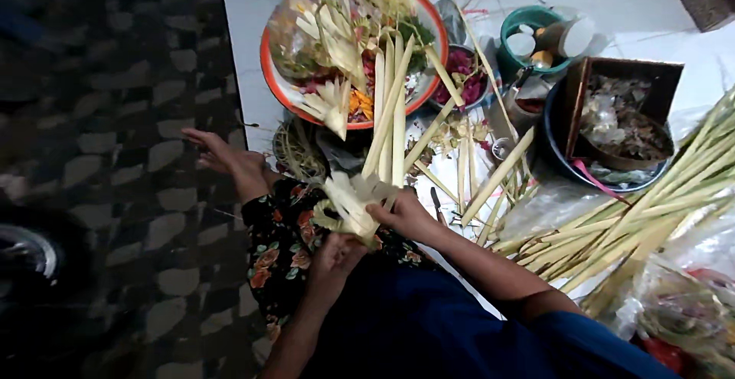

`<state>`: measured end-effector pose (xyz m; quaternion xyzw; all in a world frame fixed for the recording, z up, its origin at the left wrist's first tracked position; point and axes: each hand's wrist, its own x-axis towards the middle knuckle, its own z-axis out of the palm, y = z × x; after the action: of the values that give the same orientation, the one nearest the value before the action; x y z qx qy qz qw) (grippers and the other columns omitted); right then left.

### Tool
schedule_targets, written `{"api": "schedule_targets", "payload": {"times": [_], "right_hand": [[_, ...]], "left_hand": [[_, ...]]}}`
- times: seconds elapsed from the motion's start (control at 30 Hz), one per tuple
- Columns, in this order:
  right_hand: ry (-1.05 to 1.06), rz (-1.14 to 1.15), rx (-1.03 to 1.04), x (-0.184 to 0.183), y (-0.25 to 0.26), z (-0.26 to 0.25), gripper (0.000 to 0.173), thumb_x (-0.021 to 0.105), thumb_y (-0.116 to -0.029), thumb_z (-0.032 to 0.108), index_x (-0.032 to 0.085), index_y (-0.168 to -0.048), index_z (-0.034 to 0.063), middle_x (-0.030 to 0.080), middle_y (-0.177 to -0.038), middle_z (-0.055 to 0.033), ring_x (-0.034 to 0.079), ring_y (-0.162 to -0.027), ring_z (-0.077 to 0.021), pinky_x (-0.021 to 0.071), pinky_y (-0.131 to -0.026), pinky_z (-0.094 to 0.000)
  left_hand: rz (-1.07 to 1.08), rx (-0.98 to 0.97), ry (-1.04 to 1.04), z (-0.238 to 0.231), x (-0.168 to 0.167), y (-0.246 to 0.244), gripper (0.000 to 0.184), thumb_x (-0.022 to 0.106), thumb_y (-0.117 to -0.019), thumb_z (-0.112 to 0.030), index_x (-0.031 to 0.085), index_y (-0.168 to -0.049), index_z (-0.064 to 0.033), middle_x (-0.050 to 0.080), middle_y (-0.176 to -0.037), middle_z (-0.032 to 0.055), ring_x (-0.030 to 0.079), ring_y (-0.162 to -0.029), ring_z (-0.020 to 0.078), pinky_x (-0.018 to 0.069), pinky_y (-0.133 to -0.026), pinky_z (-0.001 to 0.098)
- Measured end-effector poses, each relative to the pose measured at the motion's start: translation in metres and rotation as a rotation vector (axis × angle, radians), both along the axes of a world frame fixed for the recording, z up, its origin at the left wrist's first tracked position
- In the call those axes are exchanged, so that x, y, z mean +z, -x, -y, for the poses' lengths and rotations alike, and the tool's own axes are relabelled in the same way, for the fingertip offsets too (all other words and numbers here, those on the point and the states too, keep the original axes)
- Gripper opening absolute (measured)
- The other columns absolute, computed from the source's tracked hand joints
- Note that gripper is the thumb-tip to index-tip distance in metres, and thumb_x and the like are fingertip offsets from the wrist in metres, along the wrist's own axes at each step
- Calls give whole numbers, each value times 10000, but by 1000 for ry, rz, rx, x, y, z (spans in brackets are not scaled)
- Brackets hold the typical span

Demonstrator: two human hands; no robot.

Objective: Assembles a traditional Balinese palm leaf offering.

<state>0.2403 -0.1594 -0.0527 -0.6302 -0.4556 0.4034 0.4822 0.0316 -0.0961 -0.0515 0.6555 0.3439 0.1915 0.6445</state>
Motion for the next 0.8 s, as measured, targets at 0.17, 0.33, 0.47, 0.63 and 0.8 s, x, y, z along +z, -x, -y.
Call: {"api": "schedule_targets", "payload": {"times": [0.17,0.33,0.47,0.63,0.8], "right_hand": [[-53,175,161,7,-26,-19,382,653,-1008,308,668,-1243,8,725,-1046,-142,709,-917,-208,591,-852,-436],[-104,569,-209,2,-156,-65,350,588,-1041,231,634,-1349,73,709,-1213,-107,713,-963,-220,601,-843,-446],[192,778,-451,-9,-256,-113,444,611,-1014,305,600,-1377,50,596,-1360,-247,643,-1129,-456,509,-923,-680],[477,838,-502,-29,-284,-153,554,674,-961,399,587,-1384,52,554,-1396,-304,630,-1092,-550,485,-844,-754],[520,770,-470,-19,-293,-144,505,695,-952,298,602,-1319,-37,627,-1205,-383,583,-1133,-614,406,-912,-828]], "left_hand": [[-16,100,252,-13,10,-18,305,619,-969,-66,533,-1237,51,733,-1027,83,739,-916,196,636,-832,381],[116,231,270,-37,13,-12,323,589,-978,-124,476,-1246,16,720,-1095,122,738,-979,276,644,-826,427],[221,303,243,-56,9,-3,318,580,-991,-134,477,-1255,11,707,-1138,141,734,-995,297,643,-828,436],[225,391,229,-68,12,3,343,603,-979,-152,478,-1250,18,708,-1132,150,733,-990,287,639,-831,427],[169,464,187,-87,30,-1,335,538,-998,-66,461,-1307,41,706,-1150,133,732,-1004,259,639,-839,412]]}}
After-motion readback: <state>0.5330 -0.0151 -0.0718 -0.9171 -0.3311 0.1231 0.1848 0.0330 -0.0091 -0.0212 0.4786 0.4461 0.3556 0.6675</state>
